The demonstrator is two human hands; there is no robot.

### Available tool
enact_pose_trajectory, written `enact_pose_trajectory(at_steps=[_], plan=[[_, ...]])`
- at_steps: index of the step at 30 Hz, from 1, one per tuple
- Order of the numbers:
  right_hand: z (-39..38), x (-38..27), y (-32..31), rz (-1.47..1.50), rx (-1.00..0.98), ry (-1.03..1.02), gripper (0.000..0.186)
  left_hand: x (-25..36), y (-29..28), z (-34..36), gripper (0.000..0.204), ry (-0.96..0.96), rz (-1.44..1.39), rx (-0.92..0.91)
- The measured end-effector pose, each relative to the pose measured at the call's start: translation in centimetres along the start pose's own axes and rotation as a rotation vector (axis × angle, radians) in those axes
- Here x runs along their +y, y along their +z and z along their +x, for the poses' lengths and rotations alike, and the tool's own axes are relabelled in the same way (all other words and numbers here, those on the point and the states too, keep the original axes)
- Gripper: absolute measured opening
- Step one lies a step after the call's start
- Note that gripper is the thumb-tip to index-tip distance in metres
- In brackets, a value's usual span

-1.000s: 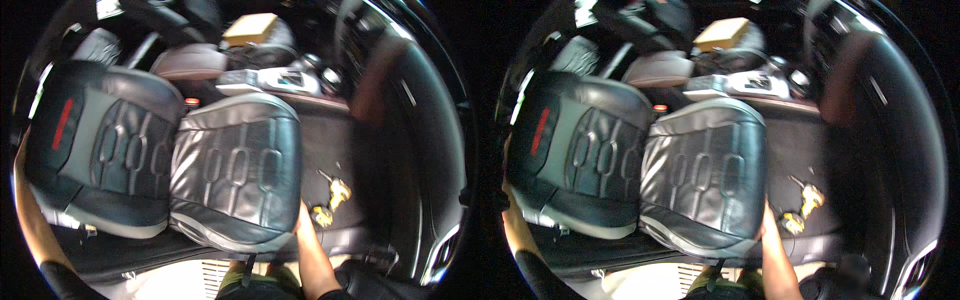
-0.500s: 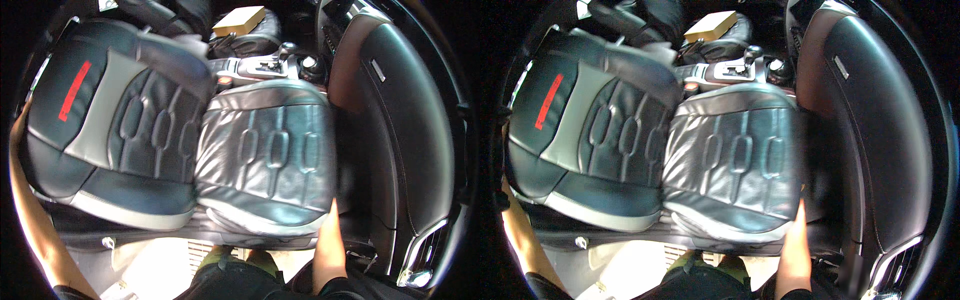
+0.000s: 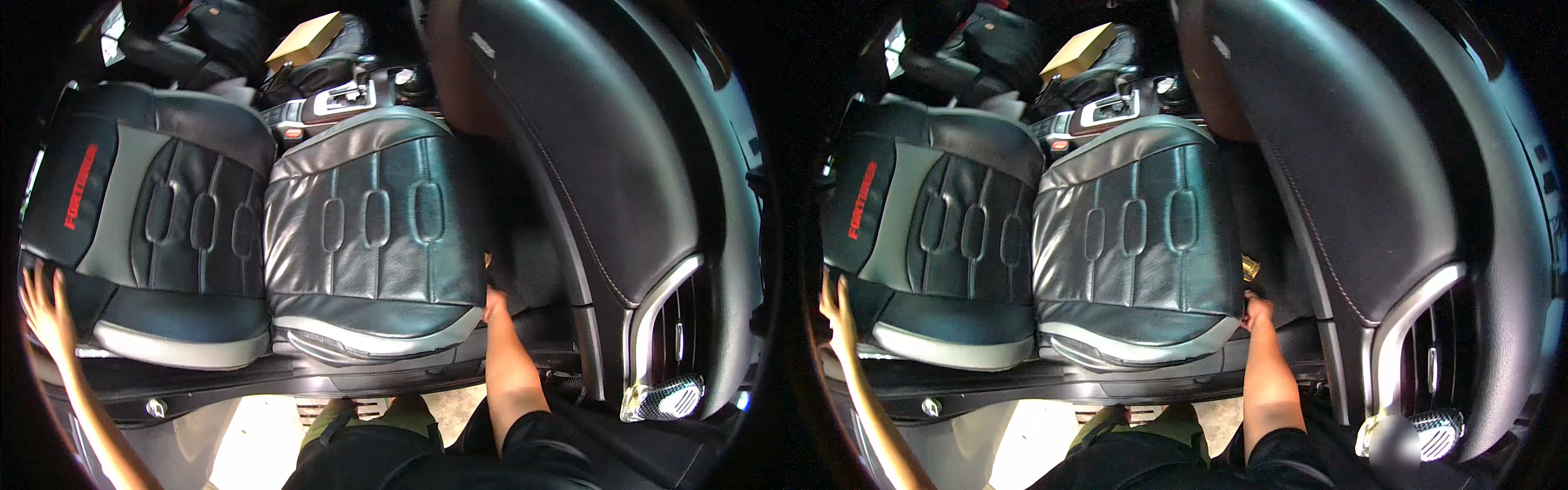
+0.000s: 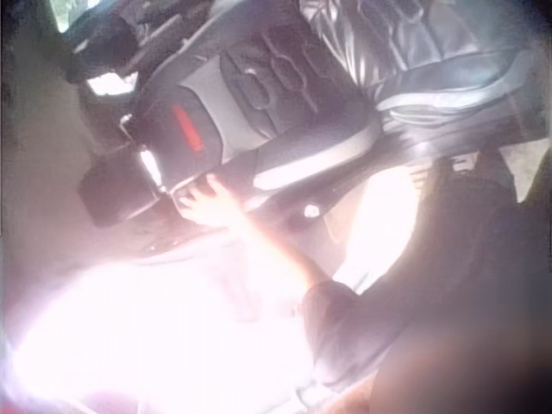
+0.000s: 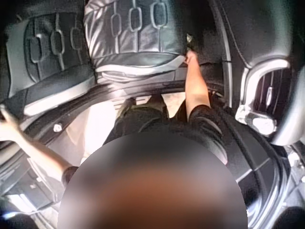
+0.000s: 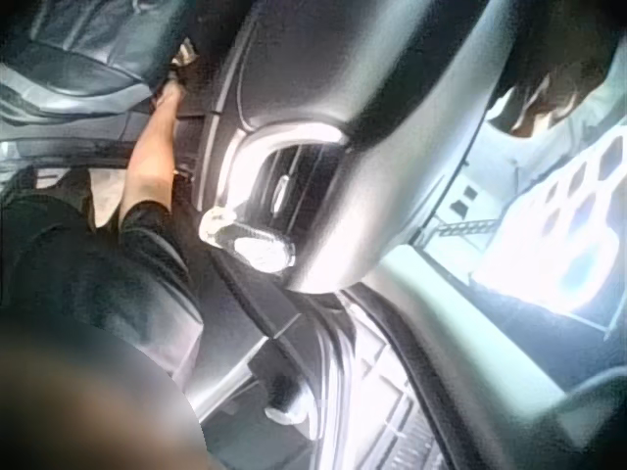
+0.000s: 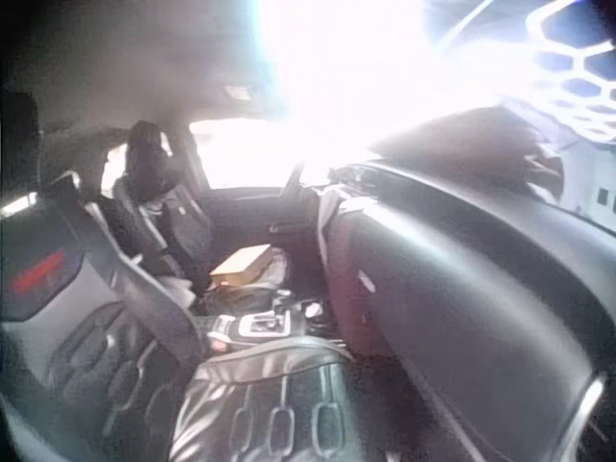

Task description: The person uses a cordless impact driver to remove bolts securing the front passenger seat and then the rear seat of a black SUV. After loosening the bolts, the person lifts and removes each seat from the vehicle interior.

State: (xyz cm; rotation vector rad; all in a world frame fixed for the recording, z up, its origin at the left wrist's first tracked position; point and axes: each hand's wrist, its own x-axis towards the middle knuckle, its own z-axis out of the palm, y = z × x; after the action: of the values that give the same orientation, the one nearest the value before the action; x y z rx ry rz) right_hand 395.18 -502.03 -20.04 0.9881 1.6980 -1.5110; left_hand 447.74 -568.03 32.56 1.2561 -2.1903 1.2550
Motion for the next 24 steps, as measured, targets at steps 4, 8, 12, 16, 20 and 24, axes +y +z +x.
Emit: enact_pose_trajectory(at_steps=[4, 8, 12, 16, 20, 24], plan=[[3.7, 3.0, 4.2, 0.159, -0.176, 0.027, 0.015, 9.0, -4.7, -7.4, 0.031, 0.174, -0.081, 0.201], [3.3, 2.8, 8.3, 0.384, -0.218, -0.108, 0.012, 10.6, -5.8, -7.8, 0.029, 0.123, -0.161, 0.157], [2.5, 1.9, 7.5, 0.488, -0.193, -0.223, 0.011, 9.8, -5.3, -7.3, 0.031, 0.248, -0.150, 0.271], [1.2, 2.2, 4.5, 0.544, -0.164, -0.306, 0.012, 9.7, -4.6, -7.7, 0.033, 0.190, -0.092, 0.222], [-0.6, 2.8, 0.8, 0.521, -0.106, -0.291, 0.013, 9.8, -4.4, -7.6, 0.034, 0.181, -0.067, 0.240], [-2.2, 4.6, -2.8, 0.566, -0.030, -0.313, 0.014, 9.9, -4.7, -7.6, 0.034, 0.168, -0.063, 0.226]])
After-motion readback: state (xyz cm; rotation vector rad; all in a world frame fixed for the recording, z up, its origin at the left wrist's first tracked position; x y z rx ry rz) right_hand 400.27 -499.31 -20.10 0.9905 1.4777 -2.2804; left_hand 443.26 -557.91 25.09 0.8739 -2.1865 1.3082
